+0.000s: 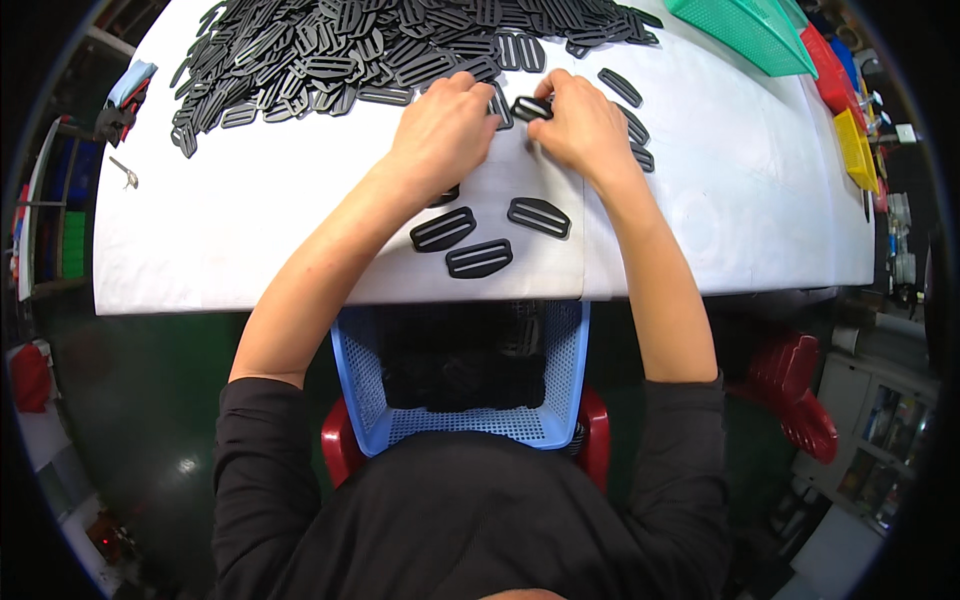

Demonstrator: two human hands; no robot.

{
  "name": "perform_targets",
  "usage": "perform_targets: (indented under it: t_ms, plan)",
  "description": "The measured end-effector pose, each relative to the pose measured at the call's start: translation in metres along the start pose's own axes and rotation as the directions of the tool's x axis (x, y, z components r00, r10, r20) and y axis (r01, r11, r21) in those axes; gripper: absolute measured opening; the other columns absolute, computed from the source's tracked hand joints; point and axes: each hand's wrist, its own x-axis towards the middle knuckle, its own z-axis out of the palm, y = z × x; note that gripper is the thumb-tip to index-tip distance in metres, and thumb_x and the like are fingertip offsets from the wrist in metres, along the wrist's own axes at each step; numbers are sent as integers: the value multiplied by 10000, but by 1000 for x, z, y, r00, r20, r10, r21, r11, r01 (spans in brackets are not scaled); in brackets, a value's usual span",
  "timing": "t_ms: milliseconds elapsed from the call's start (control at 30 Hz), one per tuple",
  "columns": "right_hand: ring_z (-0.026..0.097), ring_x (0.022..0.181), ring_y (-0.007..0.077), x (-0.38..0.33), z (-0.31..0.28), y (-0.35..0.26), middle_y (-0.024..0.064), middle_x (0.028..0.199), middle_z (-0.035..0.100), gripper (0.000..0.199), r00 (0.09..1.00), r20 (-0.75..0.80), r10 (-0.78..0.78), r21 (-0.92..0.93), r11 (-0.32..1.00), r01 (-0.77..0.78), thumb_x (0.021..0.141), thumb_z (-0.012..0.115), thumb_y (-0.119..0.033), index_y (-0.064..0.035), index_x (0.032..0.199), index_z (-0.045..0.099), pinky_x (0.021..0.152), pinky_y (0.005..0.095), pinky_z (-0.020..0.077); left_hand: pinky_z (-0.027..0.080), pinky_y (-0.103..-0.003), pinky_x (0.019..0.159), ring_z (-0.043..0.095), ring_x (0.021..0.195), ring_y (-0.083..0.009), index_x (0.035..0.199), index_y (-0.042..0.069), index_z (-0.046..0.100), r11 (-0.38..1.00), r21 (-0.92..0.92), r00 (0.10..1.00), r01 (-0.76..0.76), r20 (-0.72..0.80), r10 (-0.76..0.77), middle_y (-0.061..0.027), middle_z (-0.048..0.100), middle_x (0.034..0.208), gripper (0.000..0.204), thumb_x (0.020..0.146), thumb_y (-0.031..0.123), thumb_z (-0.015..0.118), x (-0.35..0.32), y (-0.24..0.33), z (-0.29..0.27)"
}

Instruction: The person picks up a blue basket and sits on a chair at a table. They use their hands to count and move black plastic buckles from a pile on the table into the basket.

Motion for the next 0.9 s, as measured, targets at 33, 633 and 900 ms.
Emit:
perform_targets:
  t_ms: [33, 633, 900]
  plan:
    - [667, 864, 359, -6, 0, -2, 162, 954, 665, 257, 1000, -13, -8, -6, 1000, 8, 717, 667, -137, -51, 960, 655, 770, 446, 525, 524, -400, 759, 628, 929, -303, 1044, 4, 642, 998, 61, 1000, 9, -13, -8, -133, 616, 964, 301, 871, 250, 644, 1, 2, 6]
    - [644, 897, 262, -24, 20, 30, 106, 932, 651, 191, 913, -175, -367, -370, 884, 285, 793, 672, -133, -27, 951, 666, 747, 368, 559, 550, -368, 762, 593, 956, -320, 999, -53, 593, 948, 303, 995, -100, 27, 97, -168, 591, 999, 191, 833, 42, 580, -8, 1, 9]
    - [673, 900, 321, -24, -5, 17, 183, 881, 697, 204, 996, 82, -45, 128, 991, 34, 805, 647, -145, -77, 983, 719, 758, 422, 540, 553, -381, 741, 594, 931, -310, 1025, -59, 606, 960, 275, 998, 57, -53, -44, -173, 591, 998, 390, 896, 309, 617, 7, 18, 19]
